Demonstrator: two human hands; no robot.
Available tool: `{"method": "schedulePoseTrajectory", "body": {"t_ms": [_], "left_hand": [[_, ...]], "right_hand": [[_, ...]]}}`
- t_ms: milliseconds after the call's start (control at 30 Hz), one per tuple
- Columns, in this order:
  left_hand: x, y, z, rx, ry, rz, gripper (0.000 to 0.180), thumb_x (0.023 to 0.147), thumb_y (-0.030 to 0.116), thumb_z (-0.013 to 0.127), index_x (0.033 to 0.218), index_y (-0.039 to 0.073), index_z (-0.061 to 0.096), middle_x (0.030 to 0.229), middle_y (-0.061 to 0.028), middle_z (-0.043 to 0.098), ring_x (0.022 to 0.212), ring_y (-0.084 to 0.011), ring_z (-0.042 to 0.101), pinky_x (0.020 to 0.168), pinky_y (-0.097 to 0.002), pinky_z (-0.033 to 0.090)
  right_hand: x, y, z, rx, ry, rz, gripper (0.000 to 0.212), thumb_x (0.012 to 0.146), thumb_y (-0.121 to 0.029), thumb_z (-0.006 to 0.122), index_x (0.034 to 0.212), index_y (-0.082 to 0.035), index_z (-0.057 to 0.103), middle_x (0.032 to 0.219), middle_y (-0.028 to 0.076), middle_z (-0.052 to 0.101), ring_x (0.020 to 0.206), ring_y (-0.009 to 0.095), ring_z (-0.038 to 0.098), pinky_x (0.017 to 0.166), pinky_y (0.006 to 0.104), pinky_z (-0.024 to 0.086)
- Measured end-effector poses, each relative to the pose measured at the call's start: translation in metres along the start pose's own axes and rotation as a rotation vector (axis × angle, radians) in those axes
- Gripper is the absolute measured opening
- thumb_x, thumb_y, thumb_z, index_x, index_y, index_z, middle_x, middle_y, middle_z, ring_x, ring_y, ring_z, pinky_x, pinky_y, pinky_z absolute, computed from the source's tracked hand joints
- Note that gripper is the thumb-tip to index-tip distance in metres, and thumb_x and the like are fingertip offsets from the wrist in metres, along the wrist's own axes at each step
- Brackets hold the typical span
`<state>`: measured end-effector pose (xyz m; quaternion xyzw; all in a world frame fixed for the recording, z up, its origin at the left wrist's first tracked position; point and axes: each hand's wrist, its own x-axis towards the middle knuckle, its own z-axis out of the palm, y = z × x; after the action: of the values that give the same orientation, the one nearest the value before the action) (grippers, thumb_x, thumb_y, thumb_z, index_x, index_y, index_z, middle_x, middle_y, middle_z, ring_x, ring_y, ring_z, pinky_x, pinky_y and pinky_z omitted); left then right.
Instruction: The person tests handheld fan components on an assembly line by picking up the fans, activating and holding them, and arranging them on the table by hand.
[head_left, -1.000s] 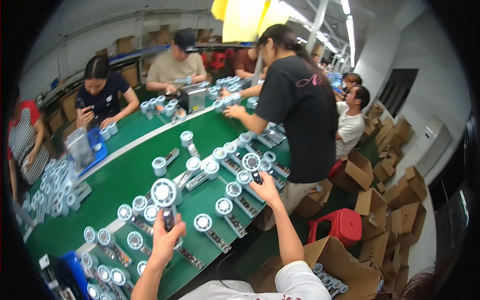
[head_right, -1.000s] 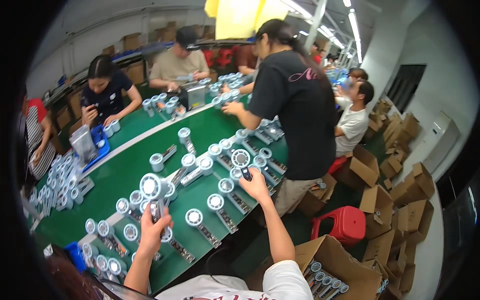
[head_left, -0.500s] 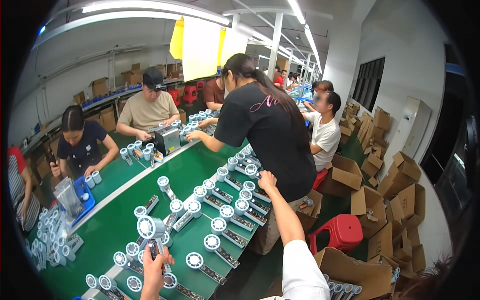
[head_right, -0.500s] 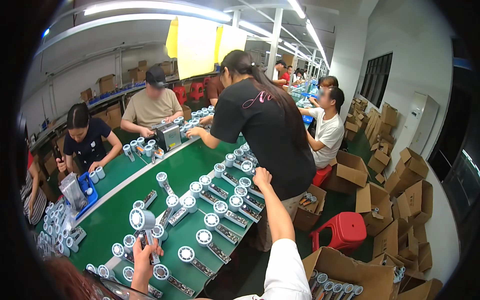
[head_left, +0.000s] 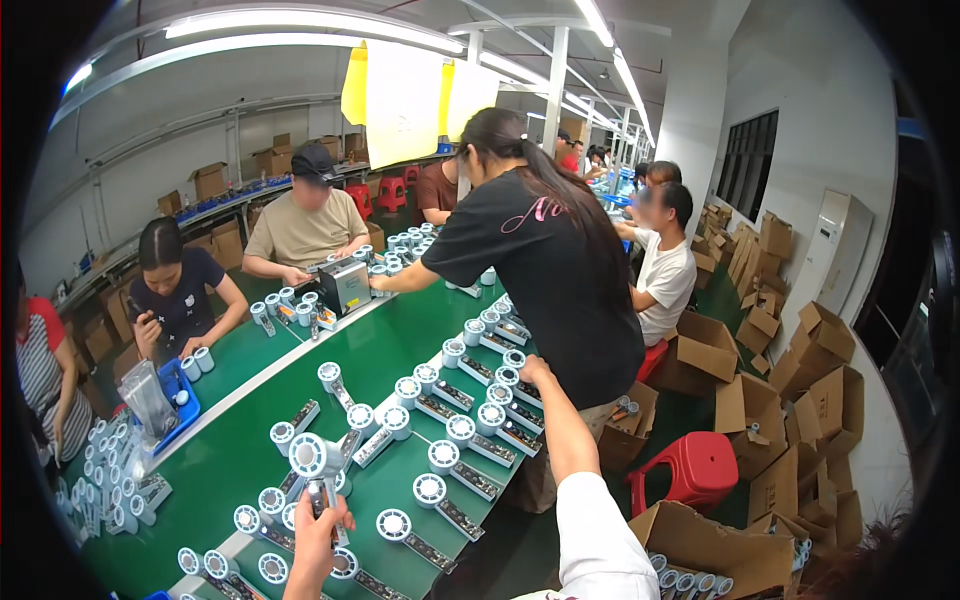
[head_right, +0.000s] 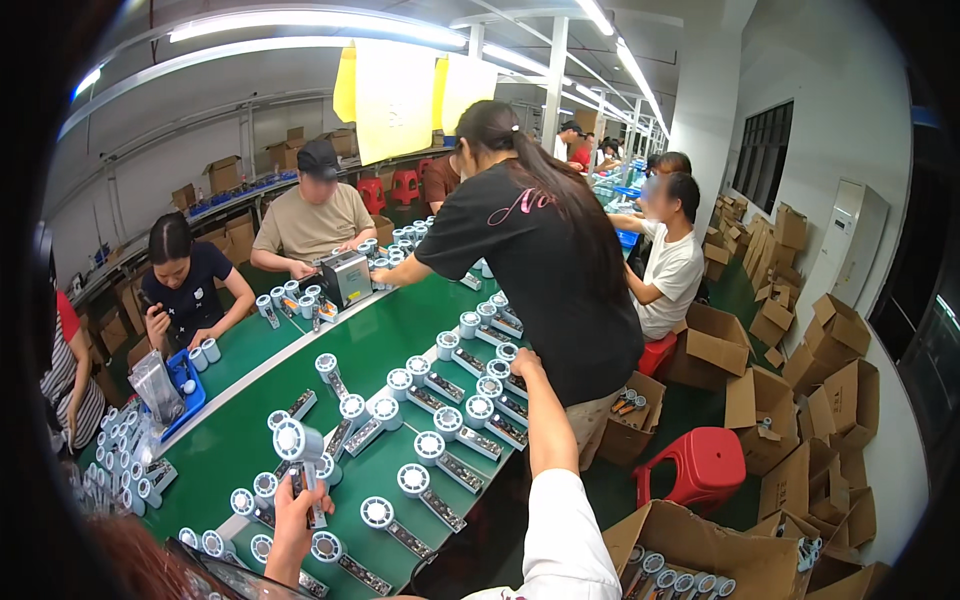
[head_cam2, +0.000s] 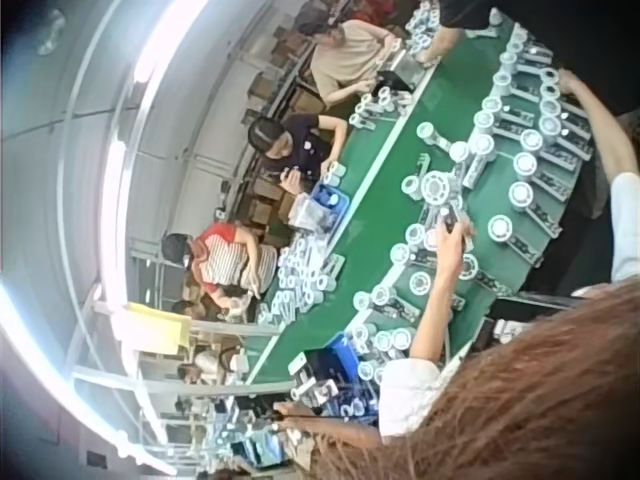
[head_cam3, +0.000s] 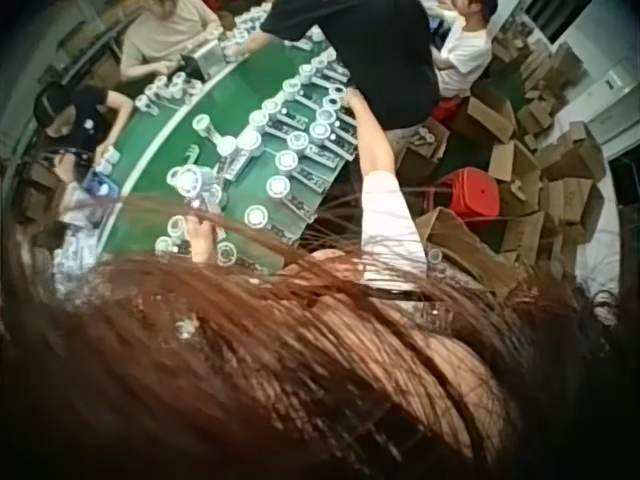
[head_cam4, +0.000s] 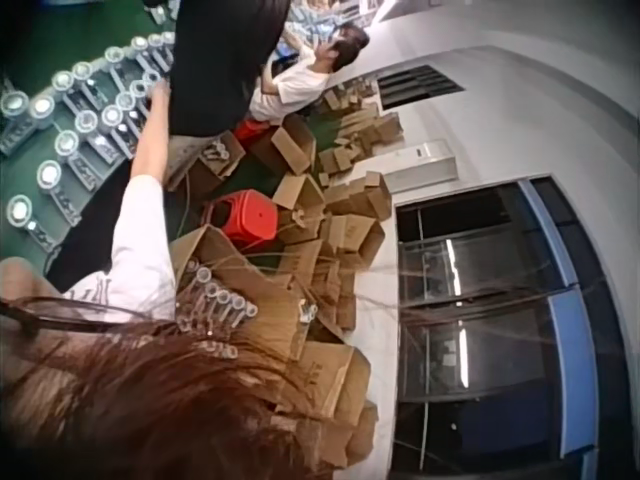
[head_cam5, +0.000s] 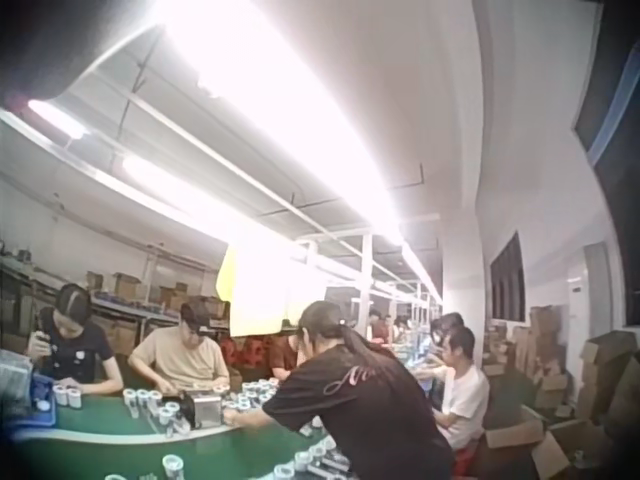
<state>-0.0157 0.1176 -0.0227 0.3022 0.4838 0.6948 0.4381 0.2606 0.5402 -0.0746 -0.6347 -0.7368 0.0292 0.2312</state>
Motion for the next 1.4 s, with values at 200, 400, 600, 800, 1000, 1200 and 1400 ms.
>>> {"method": "schedulePoseTrajectory", "body": {"t_ms": [200,400,600,800,1000,1200,1400], "left_hand": [[0.012,-0.009,0.018,0.243,-0.153,-0.063,0.034,0.083,0.012,0.059,0.111,0.001,0.044,0.083,-0.0086,0.054,0.063,-0.0109,0.050,0.051,-0.0212,0.038],[0.030,-0.032,0.052,0.392,-0.251,0.115,0.069,0.082,0.009,0.057,0.138,-0.001,0.018,0.114,-0.0166,0.044,0.089,-0.0201,0.051,0.076,-0.0283,0.046],[0.038,-0.043,0.075,0.768,-0.443,0.400,0.074,0.080,0.020,0.060,0.139,0.000,0.019,0.131,-0.0244,0.030,0.127,-0.0379,0.028,0.098,-0.0469,0.034],[0.068,-0.030,0.000,1.149,-0.396,0.343,0.046,0.082,0.022,0.059,0.121,0.001,0.050,0.128,-0.0212,0.044,0.114,-0.0353,0.045,0.096,-0.0405,0.040],[0.127,-0.014,-0.097,1.121,0.023,-0.083,0.043,0.080,0.013,0.050,0.120,-0.005,0.049,0.089,-0.0172,0.065,0.079,-0.0315,0.063,0.072,-0.0387,0.051],[0.190,-0.016,-0.105,0.634,-0.027,-0.388,0.074,0.085,0.009,0.041,0.139,-0.010,-0.005,0.085,-0.0287,0.062,0.062,-0.0268,0.065,0.047,-0.0306,0.052],[0.241,-0.047,-0.105,0.611,0.167,-0.602,0.072,0.088,0.016,0.041,0.136,-0.016,-0.002,0.089,-0.0303,0.061,0.063,-0.0316,0.066,0.050,-0.0320,0.054]], "right_hand": [[-0.035,-0.011,-0.011,0.020,0.103,-0.129,0.023,0.074,-0.001,0.052,0.093,0.005,0.062,0.102,0.027,0.063,0.081,0.042,0.062,0.070,0.0476,0.051],[-0.221,-0.151,-0.087,1.046,-0.528,-0.349,0.033,0.086,-0.014,0.060,0.114,0.003,0.057,0.091,0.013,0.064,0.076,0.019,0.059,0.069,0.0287,0.049],[-0.207,-0.142,-0.070,1.400,-0.693,-0.140,0.030,0.080,0.000,0.061,0.109,0.002,0.055,0.093,0.008,0.063,0.079,0.012,0.058,0.068,0.0224,0.048],[-0.073,-0.068,-0.058,0.384,0.099,-0.243,0.033,0.071,0.000,0.060,0.105,-0.001,0.060,0.087,0.016,0.066,0.072,0.031,0.061,0.068,0.0379,0.048],[0.028,0.008,0.011,0.076,0.218,-0.243,0.028,0.074,-0.012,0.060,0.101,-0.003,0.062,0.087,0.019,0.066,0.079,0.040,0.061,0.069,0.0467,0.048],[0.015,0.010,0.037,0.128,0.092,-0.407,0.018,0.076,-0.012,0.056,0.091,-0.002,0.061,0.081,0.018,0.064,0.072,0.037,0.059,0.064,0.0463,0.047],[-0.004,-0.039,0.020,0.115,0.031,-0.468,0.014,0.079,-0.012,0.052,0.081,-0.001,0.061,0.076,0.018,0.063,0.065,0.033,0.058,0.059,0.0458,0.046]]}}
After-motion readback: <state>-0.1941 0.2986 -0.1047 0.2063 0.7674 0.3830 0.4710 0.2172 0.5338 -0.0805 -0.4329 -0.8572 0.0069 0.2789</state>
